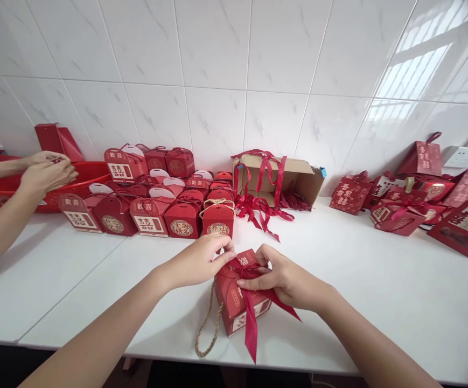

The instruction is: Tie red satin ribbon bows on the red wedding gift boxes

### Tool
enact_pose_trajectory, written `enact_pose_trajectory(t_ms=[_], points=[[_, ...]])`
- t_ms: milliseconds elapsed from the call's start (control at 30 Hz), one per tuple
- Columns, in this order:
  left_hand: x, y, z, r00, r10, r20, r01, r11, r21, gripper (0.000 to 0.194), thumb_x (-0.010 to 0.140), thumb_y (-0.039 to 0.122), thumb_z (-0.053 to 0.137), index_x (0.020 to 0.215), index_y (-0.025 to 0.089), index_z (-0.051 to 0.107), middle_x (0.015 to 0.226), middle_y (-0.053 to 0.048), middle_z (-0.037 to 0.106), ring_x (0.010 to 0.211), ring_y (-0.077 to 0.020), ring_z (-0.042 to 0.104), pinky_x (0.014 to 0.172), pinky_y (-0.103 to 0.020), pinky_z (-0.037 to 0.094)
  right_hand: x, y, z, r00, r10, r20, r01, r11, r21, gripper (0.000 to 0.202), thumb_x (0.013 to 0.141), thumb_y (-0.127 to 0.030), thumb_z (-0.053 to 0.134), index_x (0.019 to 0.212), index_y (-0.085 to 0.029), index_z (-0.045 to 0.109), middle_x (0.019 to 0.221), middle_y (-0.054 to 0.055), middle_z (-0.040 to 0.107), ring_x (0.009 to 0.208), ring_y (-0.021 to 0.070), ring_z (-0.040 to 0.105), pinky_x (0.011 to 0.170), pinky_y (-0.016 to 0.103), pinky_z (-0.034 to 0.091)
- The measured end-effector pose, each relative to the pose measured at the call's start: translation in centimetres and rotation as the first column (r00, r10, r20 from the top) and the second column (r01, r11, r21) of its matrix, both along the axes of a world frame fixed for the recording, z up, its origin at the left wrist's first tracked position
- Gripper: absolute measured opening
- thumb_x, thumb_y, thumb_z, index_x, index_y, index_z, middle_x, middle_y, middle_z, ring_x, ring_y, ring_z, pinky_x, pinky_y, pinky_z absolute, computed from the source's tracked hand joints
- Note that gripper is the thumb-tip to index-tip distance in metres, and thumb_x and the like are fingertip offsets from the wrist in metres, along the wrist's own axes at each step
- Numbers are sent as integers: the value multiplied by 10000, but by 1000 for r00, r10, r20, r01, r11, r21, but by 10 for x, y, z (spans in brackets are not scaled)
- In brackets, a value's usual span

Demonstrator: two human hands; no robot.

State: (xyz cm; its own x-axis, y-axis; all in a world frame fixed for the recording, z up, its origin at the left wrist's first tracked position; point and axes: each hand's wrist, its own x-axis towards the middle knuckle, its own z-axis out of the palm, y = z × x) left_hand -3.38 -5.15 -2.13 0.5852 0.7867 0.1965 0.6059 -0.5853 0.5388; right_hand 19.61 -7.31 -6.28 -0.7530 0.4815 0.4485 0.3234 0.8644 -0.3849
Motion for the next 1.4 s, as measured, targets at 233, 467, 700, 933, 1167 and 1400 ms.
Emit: enact_pose_trajectory(t_ms=[233, 467, 700, 933, 1167, 1400], points=[[3, -3, -4, 989, -22, 149, 38, 994, -104, 138, 901, 315, 453, 950, 209, 527, 796, 8, 589, 691, -127, 534, 633, -234, 414, 0, 2, -3, 998, 43, -52, -44, 999, -28, 398, 865, -59, 499, 1166, -265, 658, 950, 67, 430, 887, 159, 463, 789, 304, 485], [-1, -5, 6, 995, -94, 29, 97, 976, -192, 203, 906, 366, 446, 888, 204, 569, 801, 5, 595, 733, -141, 535, 658, -243, 414, -1, 2, -2, 993, 59, -104, -63, 997, -32, 339, 884, -98, 511, 1150, -234, 671, 951, 78, 450, 880, 157, 469, 772, 290, 488], [-3, -5, 10, 983, -124, -138, 105, 984, -142, 127, 862, 329, 506, 919, 226, 551, 963, -17, 519, 863, -166, 517, 763, -269, 413, -1, 4, -5, 988, 73, -135, -77, 997, -26, 368, 854, -42, 528, 1126, -233, 684, 971, 78, 457, 907, 158, 474, 799, 294, 488], [2, 0, 2, 976, -180, -120, 159, 973, -166, 123, 823, 290, 539, 806, 210, 447, 1012, -31, 450, 920, -173, 483, 807, -280, 425, 0, 4, -7, 987, 81, -135, -87, 995, -41, 415, 838, 13, 500, 1114, -231, 691, 998, 75, 440, 933, 152, 473, 829, 293, 485], [-1, 8, -5, 972, -235, 2, 231, 957, -172, 209, 804, 357, 609, 716, 195, 511, 1240, -37, 490, 1156, -214, 430, 962, -306, 361, 1, 4, -8, 988, 77, -135, -84, 995, -47, 407, 844, 4, 495, 1108, -233, 694, 984, 72, 424, 924, 146, 468, 830, 290, 489], [3, 11, -9, 980, -174, 94, 178, 983, -40, 243, 858, 350, 529, 685, 186, 479, 1034, -55, 606, 1034, -210, 473, 934, -355, 369, 1, 4, -8, 986, 76, -147, -82, 996, -35, 356, 857, -61, 547, 1126, -252, 681, 942, 56, 395, 898, 140, 466, 823, 299, 504]])
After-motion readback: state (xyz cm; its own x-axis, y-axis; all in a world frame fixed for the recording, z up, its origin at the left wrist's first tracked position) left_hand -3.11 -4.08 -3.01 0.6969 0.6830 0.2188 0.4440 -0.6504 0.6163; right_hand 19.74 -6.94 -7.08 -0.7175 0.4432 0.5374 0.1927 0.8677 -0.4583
